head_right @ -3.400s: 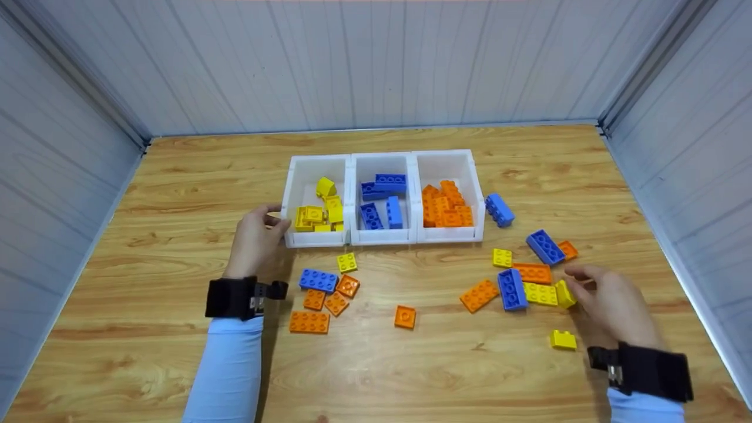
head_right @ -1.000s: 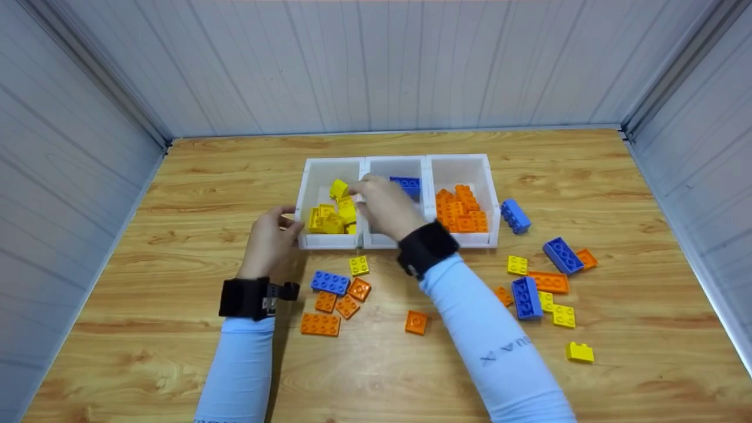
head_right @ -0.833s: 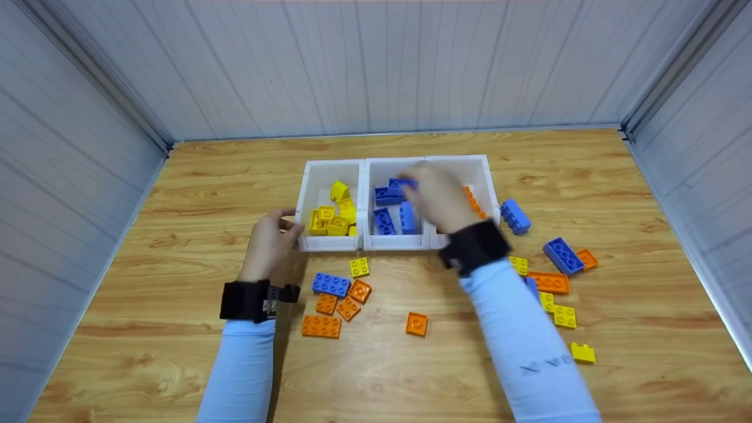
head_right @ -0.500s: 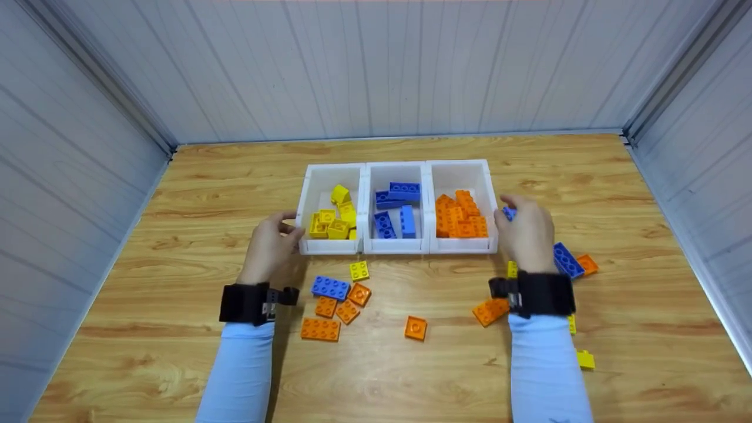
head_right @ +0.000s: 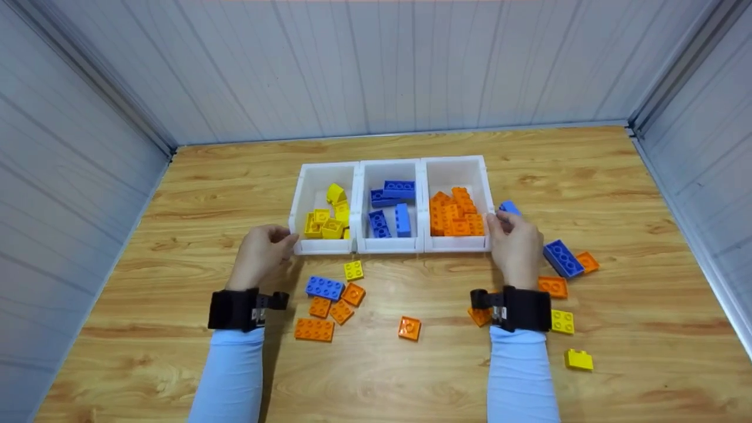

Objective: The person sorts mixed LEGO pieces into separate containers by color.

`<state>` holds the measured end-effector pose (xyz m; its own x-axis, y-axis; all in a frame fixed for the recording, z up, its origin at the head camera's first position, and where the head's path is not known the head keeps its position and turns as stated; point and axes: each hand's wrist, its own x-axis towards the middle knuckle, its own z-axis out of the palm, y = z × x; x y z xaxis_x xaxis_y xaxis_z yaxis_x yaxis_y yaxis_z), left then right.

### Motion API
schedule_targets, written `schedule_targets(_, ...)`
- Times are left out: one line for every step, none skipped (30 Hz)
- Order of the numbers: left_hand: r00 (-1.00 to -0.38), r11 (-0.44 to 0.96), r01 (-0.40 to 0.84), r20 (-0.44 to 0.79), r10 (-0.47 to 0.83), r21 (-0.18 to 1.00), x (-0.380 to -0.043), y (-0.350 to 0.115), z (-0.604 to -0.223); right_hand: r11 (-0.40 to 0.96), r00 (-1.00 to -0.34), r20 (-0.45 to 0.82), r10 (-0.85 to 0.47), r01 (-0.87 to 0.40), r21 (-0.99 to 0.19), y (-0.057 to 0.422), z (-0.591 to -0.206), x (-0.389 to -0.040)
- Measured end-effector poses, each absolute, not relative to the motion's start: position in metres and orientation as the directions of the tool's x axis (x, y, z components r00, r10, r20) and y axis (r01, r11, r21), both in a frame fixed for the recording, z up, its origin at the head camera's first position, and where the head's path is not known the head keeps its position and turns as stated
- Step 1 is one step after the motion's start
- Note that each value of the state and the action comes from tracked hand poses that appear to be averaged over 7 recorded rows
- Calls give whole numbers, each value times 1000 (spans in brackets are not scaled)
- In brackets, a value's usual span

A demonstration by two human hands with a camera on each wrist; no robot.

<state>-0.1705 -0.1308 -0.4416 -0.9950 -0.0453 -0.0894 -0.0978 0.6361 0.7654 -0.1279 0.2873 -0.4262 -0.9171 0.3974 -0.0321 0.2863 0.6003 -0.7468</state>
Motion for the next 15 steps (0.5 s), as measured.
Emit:
schedule_targets(-994,643,-105,-100,-44,759,-168,-132,-439,601,-914,-37,405,296,-743,287,-425,-129)
schedule_targets(-992,652,-116,-116,-43,749,-166,-133,-437,601,-911,-48,409,308,-738,287,-425,-130)
schedule_targets(-990,662,-127,-134,-40,739,-163,-133,-435,600,-910,-57,410,316,-734,287,-424,-130)
schedule_targets(-987,667,-141,-157,-36,731,-159,-133,-433,599,-910,-66,410,323,-733,287,-424,-131)
schedule_targets(-985,676,-143,-173,-23,723,-156,-133,-431,595,-910,-76,408,328,-734,286,-423,-131)
schedule_targets(-983,686,-133,-182,-1,715,-152,-132,-429,590,-911,-87,404,332,-736,286,-423,-131)
schedule_targets(-981,697,-113,-189,33,708,-149,-131,-429,586,-912,-95,398,333,-739,286,-423,-131)
schedule_targets(-979,711,-74,-187,82,699,-146,-129,-429,584,-914,-99,393,331,-741,286,-423,-132)
schedule_targets(-971,720,-32,-192,141,693,-142,-128,-429,580,-916,-103,389,330,-745,286,-424,-132)
schedule_targets(-959,729,22,-192,210,684,-140,-126,-430,575,-916,-105,387,329,-749,286,-424,-132)
schedule_targets(-940,735,90,-186,285,672,-138,-124,-432,573,-916,-104,386,327,-752,286,-424,-132)
schedule_targets(-916,739,157,-182,356,655,-136,-122,-434,571,-916,-106,386,328,-753,287,-424,-132)
schedule_targets(-891,738,215,-181,417,639,-135,-120,-436,569,-916,-106,387,328,-754,287,-424,-132)
schedule_targets(-867,737,263,-182,464,623,-134,-118,-438,568,-916,-107,387,328,-754,287,-424,-132)
schedule_targets(-849,735,294,-186,495,611,-134,-117,-440,568,-916,-108,386,329,-755,288,-424,-132)
